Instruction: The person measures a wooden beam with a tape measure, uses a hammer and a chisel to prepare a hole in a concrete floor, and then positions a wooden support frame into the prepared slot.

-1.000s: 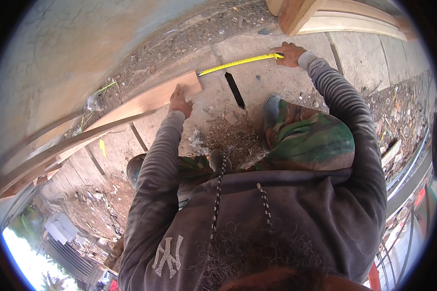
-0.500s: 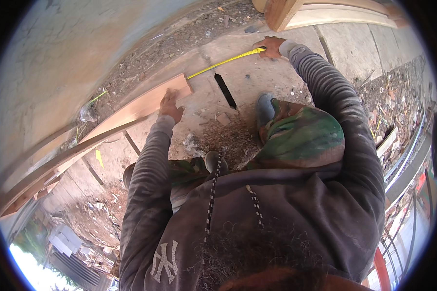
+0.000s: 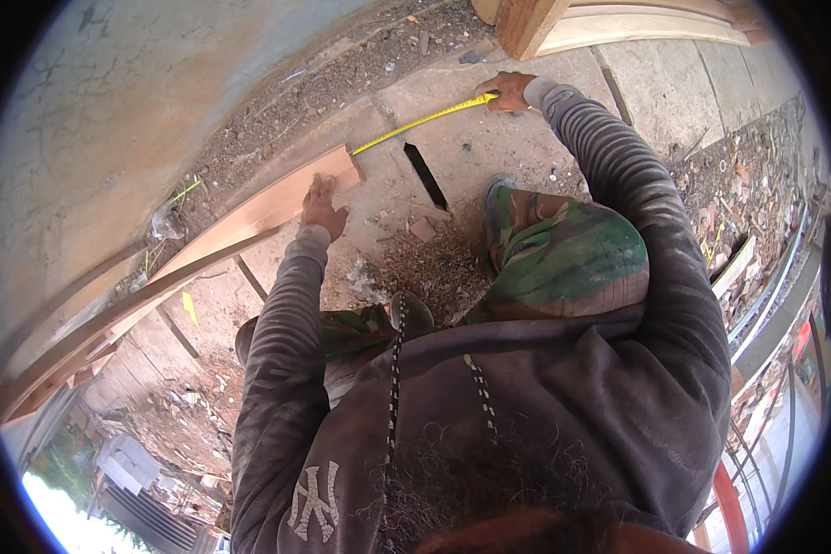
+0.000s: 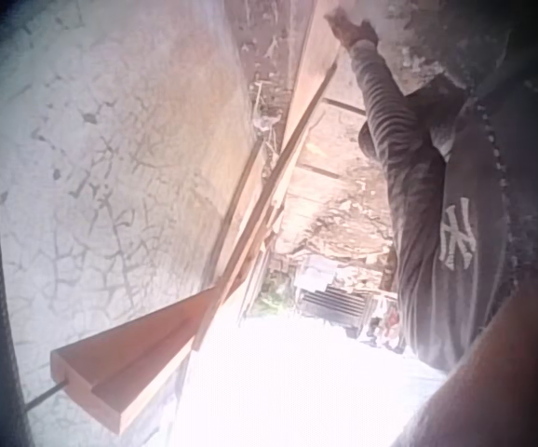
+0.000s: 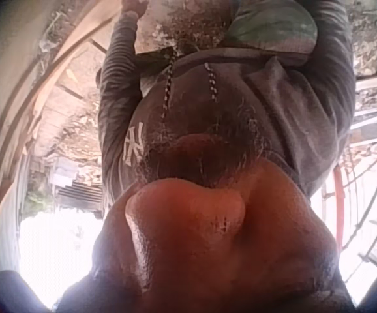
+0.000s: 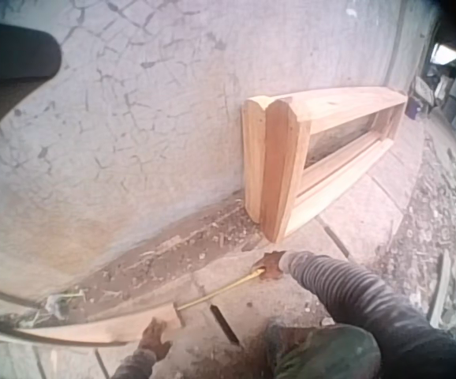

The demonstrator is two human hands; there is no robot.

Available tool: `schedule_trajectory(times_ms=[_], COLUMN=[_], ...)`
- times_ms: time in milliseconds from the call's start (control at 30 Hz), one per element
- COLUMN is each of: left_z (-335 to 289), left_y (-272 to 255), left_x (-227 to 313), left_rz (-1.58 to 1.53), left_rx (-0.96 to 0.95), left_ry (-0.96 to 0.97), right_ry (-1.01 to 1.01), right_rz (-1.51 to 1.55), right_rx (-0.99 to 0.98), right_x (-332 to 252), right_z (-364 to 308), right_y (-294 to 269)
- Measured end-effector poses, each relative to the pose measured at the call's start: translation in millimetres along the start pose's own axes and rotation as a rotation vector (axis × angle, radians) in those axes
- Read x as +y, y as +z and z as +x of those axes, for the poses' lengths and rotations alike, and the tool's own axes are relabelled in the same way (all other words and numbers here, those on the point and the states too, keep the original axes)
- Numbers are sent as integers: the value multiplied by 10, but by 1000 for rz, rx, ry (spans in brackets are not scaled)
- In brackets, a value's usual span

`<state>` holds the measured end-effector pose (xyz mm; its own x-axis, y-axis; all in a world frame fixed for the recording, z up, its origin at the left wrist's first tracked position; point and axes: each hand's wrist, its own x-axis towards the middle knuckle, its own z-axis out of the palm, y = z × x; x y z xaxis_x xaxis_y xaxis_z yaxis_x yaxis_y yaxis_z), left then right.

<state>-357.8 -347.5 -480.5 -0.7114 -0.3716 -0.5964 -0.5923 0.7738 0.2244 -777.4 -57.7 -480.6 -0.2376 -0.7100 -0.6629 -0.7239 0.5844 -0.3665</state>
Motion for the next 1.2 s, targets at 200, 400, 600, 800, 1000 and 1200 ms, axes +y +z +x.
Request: schedule_trajectory(times_ms=[200, 400, 600, 800, 1000, 1200], left_z=[18, 67, 73, -341, -588, -668], left_y=[16, -24, 112, -725, -1031, -835], left_x=[-26, 22, -5, 1363, 1517, 1181], left_rz=[2, -16, -222, -1342, -1134, -1221], left_rx=[1, 16, 208, 348, 466, 242], left_ry=[5, 24, 187, 440, 493, 213], right_ry=[-63, -63, -135, -286, 99, 606], right_rz=[81, 143, 656, 1046, 1138, 881], right_rx=[-22, 8, 78, 96, 365, 694], right_x=[106, 167, -191, -928, -705, 722], right_z=[76, -99, -837, -1325, -1120, -1065], right_y=[76, 180, 381, 809, 905, 1060])
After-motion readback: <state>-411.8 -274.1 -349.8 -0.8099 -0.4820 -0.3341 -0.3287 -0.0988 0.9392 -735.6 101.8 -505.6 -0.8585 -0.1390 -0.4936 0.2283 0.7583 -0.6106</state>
